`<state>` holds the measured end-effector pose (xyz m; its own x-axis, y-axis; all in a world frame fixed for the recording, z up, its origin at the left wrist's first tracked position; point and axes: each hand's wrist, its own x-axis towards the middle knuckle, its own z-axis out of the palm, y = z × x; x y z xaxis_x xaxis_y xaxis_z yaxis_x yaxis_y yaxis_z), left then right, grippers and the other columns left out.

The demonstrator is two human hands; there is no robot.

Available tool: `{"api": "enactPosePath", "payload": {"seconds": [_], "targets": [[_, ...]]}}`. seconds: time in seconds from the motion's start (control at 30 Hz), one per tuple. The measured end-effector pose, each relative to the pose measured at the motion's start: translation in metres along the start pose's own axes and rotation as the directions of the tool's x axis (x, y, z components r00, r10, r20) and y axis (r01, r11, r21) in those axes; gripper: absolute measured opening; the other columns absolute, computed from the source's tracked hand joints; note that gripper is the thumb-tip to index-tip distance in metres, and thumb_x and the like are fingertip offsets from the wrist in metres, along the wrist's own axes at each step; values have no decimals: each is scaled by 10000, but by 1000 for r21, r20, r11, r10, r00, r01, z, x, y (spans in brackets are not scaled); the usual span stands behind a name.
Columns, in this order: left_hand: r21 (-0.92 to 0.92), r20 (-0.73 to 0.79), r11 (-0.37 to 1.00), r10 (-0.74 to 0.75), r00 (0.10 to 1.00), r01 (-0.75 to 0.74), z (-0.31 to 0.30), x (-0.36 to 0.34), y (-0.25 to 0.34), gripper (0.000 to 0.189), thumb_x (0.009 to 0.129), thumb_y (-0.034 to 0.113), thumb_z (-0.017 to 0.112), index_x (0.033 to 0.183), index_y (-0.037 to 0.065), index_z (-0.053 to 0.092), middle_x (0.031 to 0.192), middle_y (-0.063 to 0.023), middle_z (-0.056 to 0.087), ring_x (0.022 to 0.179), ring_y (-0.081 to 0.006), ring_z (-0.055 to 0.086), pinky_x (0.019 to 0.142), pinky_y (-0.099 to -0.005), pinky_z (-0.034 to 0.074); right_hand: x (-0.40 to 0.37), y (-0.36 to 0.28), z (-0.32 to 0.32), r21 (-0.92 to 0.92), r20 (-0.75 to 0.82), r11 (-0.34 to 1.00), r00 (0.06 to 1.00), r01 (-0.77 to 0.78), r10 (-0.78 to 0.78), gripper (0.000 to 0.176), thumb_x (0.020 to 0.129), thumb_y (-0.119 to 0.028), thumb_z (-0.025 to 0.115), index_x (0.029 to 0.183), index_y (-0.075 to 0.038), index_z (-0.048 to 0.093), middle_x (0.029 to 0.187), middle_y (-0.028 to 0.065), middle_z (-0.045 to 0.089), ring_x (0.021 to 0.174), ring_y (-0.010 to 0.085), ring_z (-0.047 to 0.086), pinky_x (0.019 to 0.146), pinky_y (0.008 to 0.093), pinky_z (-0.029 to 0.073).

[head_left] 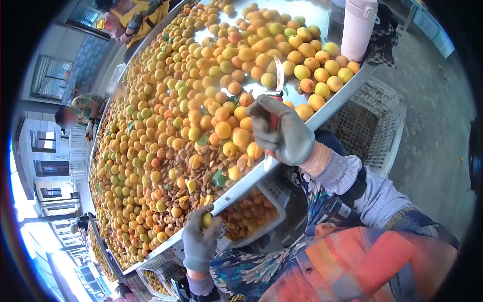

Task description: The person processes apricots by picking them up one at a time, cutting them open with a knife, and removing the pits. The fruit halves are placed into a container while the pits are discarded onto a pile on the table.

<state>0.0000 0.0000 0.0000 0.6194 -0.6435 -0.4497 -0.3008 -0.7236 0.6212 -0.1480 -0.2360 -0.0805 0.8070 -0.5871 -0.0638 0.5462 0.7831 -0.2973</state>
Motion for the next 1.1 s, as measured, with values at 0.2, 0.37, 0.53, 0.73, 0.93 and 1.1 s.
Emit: {"api": "enactPosePath", "payload": {"seconds": [0.2, 0.37, 0.53, 0.73, 0.93, 1.1], "targets": [[360, -159, 829, 507, 847, -428, -3, 28, -24, 397, 793, 93, 651, 1168, -9, 570, 1090, -161, 598, 994, -266, 599, 874, -340, 470, 1, 5, 4, 0, -5, 1000, 1000, 2, -2, 295, 975, -301, 416, 920, -70, 591, 619, -28, 434, 414, 65, 265, 373, 212, 228], [231, -194, 758, 650, 735, -610, 40, 99, 33, 412, 808, 123, 643, 1199, 24, 559, 1132, -167, 593, 1043, -281, 584, 908, -352, 457, -3, 6, 6, -113, -36, 993, 999, -44, 40, 298, 975, -305, 417, 911, -73, 592, 609, -27, 407, 415, 66, 271, 374, 214, 250], [246, -155, 802, 588, 794, -545, 79, 186, 32, 433, 778, 159, 649, 1203, 130, 568, 1122, -135, 608, 1060, -316, 544, 919, -398, 436, -4, 6, 3, -121, -25, 991, 998, -66, 63, 274, 947, -337, 483, 934, -81, 581, 623, -54, 461, 405, 39, 317, 371, 207, 253], [306, -247, 762, 643, 725, -571, 74, 159, 53, 456, 738, 90, 683, 1177, 137, 567, 1096, -129, 603, 1033, -289, 572, 886, -365, 464, -8, 11, 12, -321, -41, 944, 997, -70, 60, 258, 963, -299, 461, 977, -61, 561, 670, 1, 528, 411, 49, 372, 365, 203, 295], [-639, -314, 560, 435, 844, -527, 51, 98, 39, 414, 845, 27, 579, 1245, 32, 477, 1160, -125, 542, 1042, -223, 569, 879, -312, 488, -15, 41, 4, -592, -27, 797, 992, -116, 124, 265, 949, -315, 494, 1042, -70, 536, 702, 12, 561, 434, 52, 431, 386, 195, 321], [-860, -321, 281, 349, 880, -425, 36, 46, 0, 456, 910, 34, 492, 1346, 20, 360, 1173, -129, 507, 1059, -219, 562, 965, -355, 470, -29, 55, 51, -804, -30, 539, 923, -250, 383, 377, 899, -422, 559, 1026, -67, 549, 717, 1, 541, 469, 45, 423, 413, 185, 340]]}}
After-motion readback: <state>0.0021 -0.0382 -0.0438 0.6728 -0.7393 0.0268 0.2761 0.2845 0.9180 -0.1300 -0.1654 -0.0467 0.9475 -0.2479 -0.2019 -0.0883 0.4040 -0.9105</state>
